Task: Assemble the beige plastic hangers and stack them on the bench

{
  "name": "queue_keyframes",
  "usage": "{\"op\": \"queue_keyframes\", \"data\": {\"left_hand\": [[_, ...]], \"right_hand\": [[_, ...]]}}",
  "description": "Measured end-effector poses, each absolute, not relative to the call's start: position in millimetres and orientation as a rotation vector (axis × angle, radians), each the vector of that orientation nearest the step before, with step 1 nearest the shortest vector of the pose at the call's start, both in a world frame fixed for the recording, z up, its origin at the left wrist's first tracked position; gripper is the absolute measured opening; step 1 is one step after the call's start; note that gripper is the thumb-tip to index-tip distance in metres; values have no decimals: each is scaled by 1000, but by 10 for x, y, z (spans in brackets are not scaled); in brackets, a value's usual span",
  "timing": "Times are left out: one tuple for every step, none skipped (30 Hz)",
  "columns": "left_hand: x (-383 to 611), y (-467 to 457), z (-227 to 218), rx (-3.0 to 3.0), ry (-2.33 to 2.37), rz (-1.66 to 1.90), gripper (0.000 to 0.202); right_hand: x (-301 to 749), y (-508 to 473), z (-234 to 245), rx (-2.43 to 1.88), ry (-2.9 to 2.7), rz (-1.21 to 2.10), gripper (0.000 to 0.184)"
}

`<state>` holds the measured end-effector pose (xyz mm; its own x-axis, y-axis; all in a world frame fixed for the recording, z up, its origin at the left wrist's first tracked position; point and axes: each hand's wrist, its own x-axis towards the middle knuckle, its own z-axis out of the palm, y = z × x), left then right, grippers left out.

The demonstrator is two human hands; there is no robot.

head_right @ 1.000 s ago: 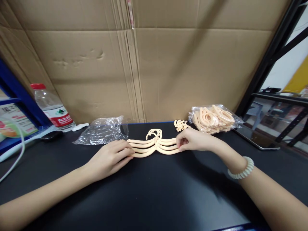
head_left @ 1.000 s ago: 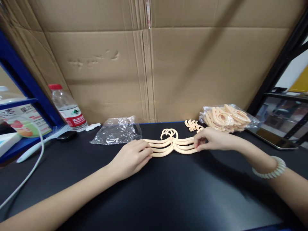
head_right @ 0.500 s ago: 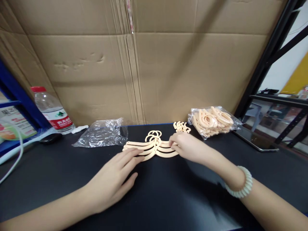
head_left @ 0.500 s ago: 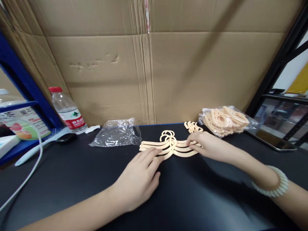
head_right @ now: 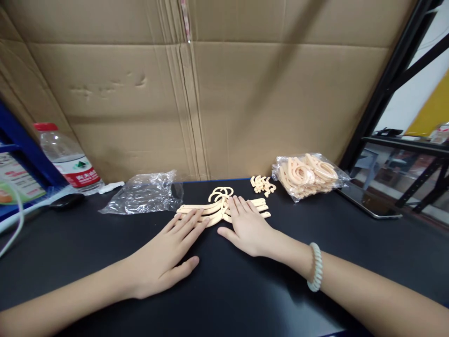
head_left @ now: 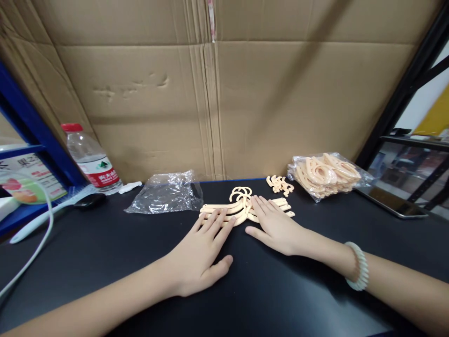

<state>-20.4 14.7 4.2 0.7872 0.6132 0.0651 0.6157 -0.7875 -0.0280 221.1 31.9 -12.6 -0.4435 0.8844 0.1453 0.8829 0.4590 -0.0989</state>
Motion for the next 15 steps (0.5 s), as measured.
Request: {"op": "queue_keyframes", "data": {"left_hand": [[-201,182,49,-2926,-1013,-70,64],[-198,221,54,-2926,-1025,-56,65],[-195,260,58,-2926,-1041,-43,66],[-192,298,61,-2924,-1058,-31,67],[-190,334,63,-2921,-1074,-21,67],[-189,364,66,-2919,-1086,-13,68],[-189,388,70,-2917,-1098,-8,68],[-188,406,76,-2916,-1107,-4,69],[-188,417,82,-2917,-1118,1,70],[-186,424,90,-2918,-1131,10,71],[-184,428,99,-2920,-1143,21,72],[-180,431,107,-2922,-1153,32,72],[-175,434,114,-2922,-1163,42,73],[-170,439,119,-2921,-1171,50,73],[-166,447,120,-2917,-1178,54,74]], "right_hand": [[2197,356,-136,-1542,-2520,-7,80],[2180,395,-147,-1541,-2511,-25,80],[2161,434,-156,-1548,-2504,-38,80],[2143,473,-163,-1561,-2496,-48,79],[2124,511,-169,-1579,-2486,-56,79],[2106,547,-174,-1598,-2473,-63,79],[2090,580,-178,-1613,-2459,-70,78],[2075,610,-180,-1623,-2447,-75,78],[2062,638,-183,-1629,-2440,-81,78],[2052,663,-185,-1632,-2437,-84,78],[2044,688,-187,-1634,-2437,-86,78],[2038,712,-190,-1633,-2440,-87,77],[2036,737,-193,-1630,-2444,-86,77],[2036,761,-197,-1623,-2447,-84,77],[2038,785,-202,-1615,-2447,-83,77]]}}
